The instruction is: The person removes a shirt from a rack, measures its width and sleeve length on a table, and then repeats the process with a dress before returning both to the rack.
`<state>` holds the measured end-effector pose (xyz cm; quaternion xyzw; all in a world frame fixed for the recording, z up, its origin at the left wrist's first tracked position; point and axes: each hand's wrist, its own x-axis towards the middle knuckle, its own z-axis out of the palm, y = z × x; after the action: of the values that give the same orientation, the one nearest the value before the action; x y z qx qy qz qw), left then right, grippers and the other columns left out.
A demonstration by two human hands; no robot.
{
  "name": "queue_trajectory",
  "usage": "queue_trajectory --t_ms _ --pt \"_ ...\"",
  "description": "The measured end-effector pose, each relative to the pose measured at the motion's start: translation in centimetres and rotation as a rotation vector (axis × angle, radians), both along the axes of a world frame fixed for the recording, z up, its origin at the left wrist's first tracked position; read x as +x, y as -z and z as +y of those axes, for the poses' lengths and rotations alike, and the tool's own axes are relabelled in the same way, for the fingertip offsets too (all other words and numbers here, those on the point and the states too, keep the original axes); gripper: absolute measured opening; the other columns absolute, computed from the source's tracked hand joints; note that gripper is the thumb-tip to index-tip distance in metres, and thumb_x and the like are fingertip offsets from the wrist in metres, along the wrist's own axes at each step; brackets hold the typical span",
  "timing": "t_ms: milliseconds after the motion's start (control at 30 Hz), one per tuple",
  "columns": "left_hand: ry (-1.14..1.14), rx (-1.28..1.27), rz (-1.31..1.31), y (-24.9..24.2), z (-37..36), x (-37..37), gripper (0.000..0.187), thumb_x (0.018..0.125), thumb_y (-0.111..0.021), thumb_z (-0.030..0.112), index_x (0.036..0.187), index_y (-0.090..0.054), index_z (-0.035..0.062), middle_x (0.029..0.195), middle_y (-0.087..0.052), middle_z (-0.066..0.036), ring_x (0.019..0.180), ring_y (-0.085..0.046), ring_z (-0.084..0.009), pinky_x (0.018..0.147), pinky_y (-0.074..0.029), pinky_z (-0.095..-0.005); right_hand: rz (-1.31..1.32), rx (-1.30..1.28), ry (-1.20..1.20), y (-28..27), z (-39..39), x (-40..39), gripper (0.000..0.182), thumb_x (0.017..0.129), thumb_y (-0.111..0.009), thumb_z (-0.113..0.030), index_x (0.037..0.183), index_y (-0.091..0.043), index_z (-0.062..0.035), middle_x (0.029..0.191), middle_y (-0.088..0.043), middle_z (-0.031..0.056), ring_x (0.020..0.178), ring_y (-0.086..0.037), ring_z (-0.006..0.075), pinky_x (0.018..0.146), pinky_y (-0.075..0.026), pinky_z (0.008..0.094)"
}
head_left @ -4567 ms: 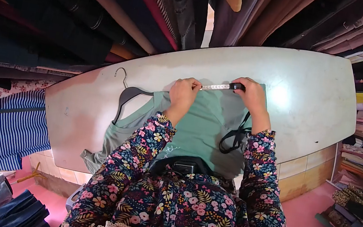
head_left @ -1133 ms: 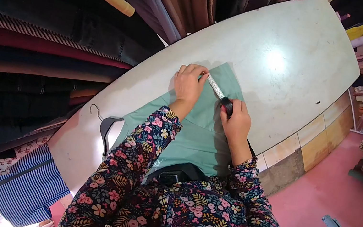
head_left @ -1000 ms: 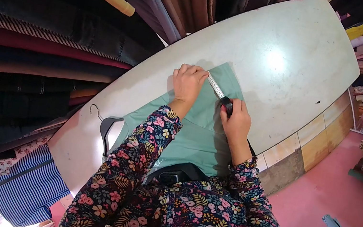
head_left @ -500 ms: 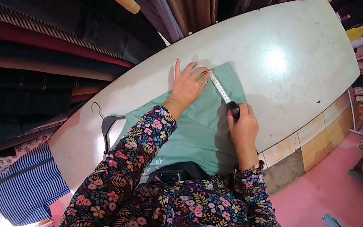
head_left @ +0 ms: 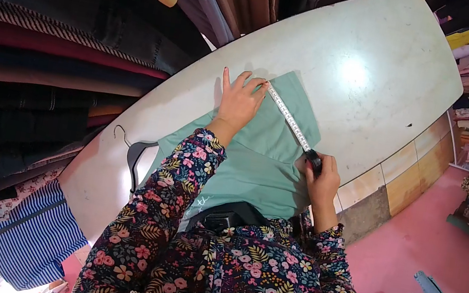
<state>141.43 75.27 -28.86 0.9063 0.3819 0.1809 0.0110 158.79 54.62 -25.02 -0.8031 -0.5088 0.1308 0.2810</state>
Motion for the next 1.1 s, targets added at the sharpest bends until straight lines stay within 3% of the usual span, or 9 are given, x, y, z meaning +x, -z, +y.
queue_trajectory --t_ms 667,867,933,1000,1033,1100 --pt "-0.025 -0.014 -0.024 0.7 -0.3 0.2 0.030 0.078 -0.065 0.020 0.108 -0.065 0.0193 0.112 -0.056 0.008 0.114 -0.046 -0.0220 0.102 -0.018 -0.0653 -0.008 0.147 -0.072 2.4 -0.9 0.8 0.029 0.070 -0.070 -0.007 0.096 -0.057 -0.0025 0.086 -0.057 0.0148 0.075 -0.060 0.0332 0.065 -0.049 0.0371" --pt "-0.125 -0.214 -0.023 -0.1 -0.7 0.1 0.037 0.078 -0.066 0.020 0.115 -0.062 0.0195 0.120 -0.056 0.007 0.122 -0.042 -0.0247 0.103 -0.012 -0.0665 -0.010 0.172 -0.088 2.2 -0.7 0.7 0.028 0.070 -0.069 -0.008 0.095 -0.057 -0.0027 0.087 -0.059 0.0149 0.076 -0.060 0.0327 0.066 -0.049 0.0360" --pt "-0.209 -0.486 -0.129 -1.9 -1.6 -0.8 0.048 0.078 -0.066 0.021 0.125 -0.055 0.0205 0.128 -0.053 0.004 0.129 -0.035 -0.0265 0.103 -0.008 -0.0662 0.067 0.154 -0.071 2.5 -1.3 1.4 0.025 0.071 -0.068 -0.007 0.094 -0.058 -0.0021 0.088 -0.059 0.0155 0.075 -0.060 0.0317 0.066 -0.049 0.0334" --pt "-0.261 -0.458 -0.258 -2.1 -2.5 -3.2 0.051 0.079 -0.066 0.022 0.128 -0.051 0.0205 0.129 -0.052 0.001 0.131 -0.033 -0.0269 0.103 -0.007 -0.0663 0.420 0.142 0.064 3.9 -1.7 2.4 0.022 0.077 -0.066 -0.006 0.096 -0.058 0.0004 0.085 -0.059 0.0078 0.077 -0.058 0.0168 0.070 -0.047 0.0287" --pt "-0.278 -0.463 -0.377 -2.1 -3.3 -4.7 0.055 0.079 -0.066 0.022 0.130 -0.048 0.0204 0.131 -0.051 -0.001 0.133 -0.031 -0.0273 0.103 -0.007 -0.0664 0.540 0.204 0.100 3.8 -1.9 2.8 0.023 0.080 -0.063 -0.005 0.100 -0.056 0.0011 0.089 -0.058 0.0053 0.083 -0.055 0.0131 0.075 -0.047 0.0274" --pt "-0.345 -0.358 -0.382 -1.6 -5.2 -9.4 0.051 0.078 -0.066 0.019 0.128 -0.051 0.0186 0.132 -0.050 0.001 0.130 -0.035 -0.0284 0.102 -0.008 -0.0678 0.803 0.171 0.198 3.5 -2.7 4.8 0.029 0.082 -0.061 -0.009 0.108 -0.053 0.0006 0.097 -0.057 0.0060 0.089 -0.054 0.0138 0.082 -0.044 0.0270"
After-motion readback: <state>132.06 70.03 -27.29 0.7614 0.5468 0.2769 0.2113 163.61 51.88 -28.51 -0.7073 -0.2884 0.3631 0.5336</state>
